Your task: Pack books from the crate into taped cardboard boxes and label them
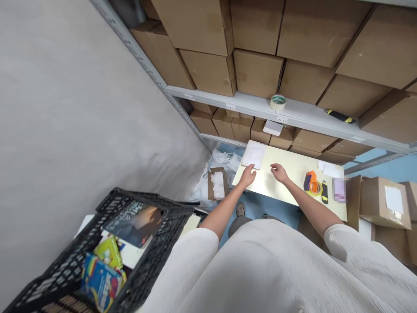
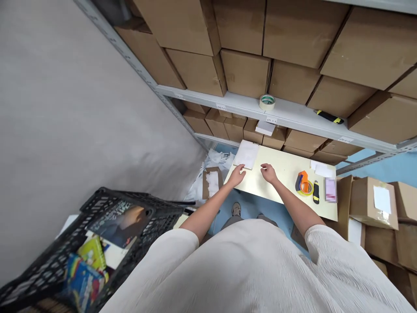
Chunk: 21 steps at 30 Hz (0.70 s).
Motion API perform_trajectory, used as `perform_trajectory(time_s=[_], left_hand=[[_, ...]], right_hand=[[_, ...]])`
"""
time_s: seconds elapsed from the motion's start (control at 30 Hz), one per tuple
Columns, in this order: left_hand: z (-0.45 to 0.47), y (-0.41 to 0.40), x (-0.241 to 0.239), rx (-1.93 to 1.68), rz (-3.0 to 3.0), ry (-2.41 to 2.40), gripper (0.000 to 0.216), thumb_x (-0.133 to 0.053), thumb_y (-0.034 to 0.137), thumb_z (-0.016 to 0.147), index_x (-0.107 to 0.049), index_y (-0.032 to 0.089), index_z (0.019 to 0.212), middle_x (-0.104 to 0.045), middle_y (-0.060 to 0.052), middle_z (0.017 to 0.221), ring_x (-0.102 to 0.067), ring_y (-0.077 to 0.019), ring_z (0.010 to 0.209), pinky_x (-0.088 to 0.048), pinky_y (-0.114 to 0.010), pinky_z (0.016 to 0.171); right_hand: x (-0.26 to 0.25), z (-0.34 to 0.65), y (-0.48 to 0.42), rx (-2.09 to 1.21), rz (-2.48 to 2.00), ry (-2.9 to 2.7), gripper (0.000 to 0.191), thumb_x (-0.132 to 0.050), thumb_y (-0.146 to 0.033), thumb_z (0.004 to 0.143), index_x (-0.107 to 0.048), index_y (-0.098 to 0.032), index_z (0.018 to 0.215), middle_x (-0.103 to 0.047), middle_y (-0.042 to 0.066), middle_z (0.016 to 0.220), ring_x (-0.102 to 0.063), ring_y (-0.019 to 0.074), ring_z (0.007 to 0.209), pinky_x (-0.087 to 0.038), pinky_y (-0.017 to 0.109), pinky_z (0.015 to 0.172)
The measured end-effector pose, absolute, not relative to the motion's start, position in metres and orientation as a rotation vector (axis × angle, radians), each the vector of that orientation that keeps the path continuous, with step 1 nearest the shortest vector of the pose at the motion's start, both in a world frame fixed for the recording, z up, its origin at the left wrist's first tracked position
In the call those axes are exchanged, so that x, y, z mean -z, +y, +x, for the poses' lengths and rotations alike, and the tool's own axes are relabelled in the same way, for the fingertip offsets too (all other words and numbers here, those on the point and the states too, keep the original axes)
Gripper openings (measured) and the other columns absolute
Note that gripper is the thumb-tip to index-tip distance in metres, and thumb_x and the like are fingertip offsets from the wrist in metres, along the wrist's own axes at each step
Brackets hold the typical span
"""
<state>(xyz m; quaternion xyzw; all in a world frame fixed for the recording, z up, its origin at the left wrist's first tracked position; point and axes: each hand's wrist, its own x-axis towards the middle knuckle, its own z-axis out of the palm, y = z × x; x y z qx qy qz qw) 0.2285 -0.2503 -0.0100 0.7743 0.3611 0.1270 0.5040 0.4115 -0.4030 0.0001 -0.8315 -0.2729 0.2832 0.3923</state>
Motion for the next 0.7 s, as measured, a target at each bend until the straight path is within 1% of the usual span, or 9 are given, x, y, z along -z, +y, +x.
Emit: perform_trajectory(time_s=[0.17, 0.33, 0.5, 0.6, 0.7], left_hand=[[0.212, -0.308, 0.005, -0.381, 1.840, 0.973, 0.048, -0.063, 0.012, 0.092, -0.070, 0.019, 0.139, -0.073, -0.015, 0.137, -0.069, -0.0290, 0.131, -0.052, -0.049, 0.121], [0.172, -0.341, -0.003, -0.480, 1.783, 1.090, 0.047, -0.064, 0.012, 0.093, -0.069, 0.018, 0.139, -0.072, -0.015, 0.140, -0.069, -0.0288, 0.132, -0.051, -0.049, 0.123], [0.106, -0.353, -0.012, -0.661, 1.691, 1.230, 0.045, -0.067, 0.013, 0.093, -0.071, 0.021, 0.137, -0.073, -0.013, 0.140, -0.070, -0.0285, 0.132, -0.052, -0.048, 0.122], [0.057, -0.363, -0.017, -0.758, 1.646, 1.329, 0.045, -0.068, 0.013, 0.093, -0.071, 0.020, 0.138, -0.073, -0.014, 0.138, -0.070, -0.0294, 0.131, -0.053, -0.049, 0.121], [0.002, -0.378, -0.022, -0.839, 1.589, 1.431, 0.046, -0.068, 0.014, 0.093, -0.070, 0.020, 0.139, -0.073, -0.014, 0.140, -0.071, -0.0291, 0.131, -0.053, -0.049, 0.121]], right_hand=[[-0.003, 0.410, -0.427, -0.781, -2.069, -0.853, 0.029, -0.060, -0.029, 0.089, -0.075, -0.021, 0.113, -0.074, 0.012, 0.128, -0.073, 0.0225, 0.100, -0.060, 0.044, 0.101], [-0.007, 0.381, -0.420, -0.841, -1.998, -1.028, 0.026, -0.060, -0.028, 0.088, -0.074, -0.021, 0.109, -0.076, 0.011, 0.122, -0.073, 0.0216, 0.096, -0.059, 0.044, 0.103], [-0.012, 0.319, -0.390, -0.934, -1.811, -1.269, 0.024, -0.060, -0.028, 0.087, -0.074, -0.021, 0.105, -0.078, 0.010, 0.118, -0.073, 0.0221, 0.097, -0.060, 0.043, 0.102], [-0.016, 0.267, -0.373, -1.010, -1.695, -1.415, 0.025, -0.060, -0.030, 0.087, -0.075, -0.022, 0.106, -0.079, 0.009, 0.116, -0.073, 0.0221, 0.098, -0.060, 0.042, 0.102], [-0.021, 0.208, -0.361, -1.085, -1.603, -1.551, 0.025, -0.061, -0.030, 0.087, -0.075, -0.022, 0.106, -0.080, 0.008, 0.113, -0.073, 0.0225, 0.098, -0.060, 0.043, 0.102]])
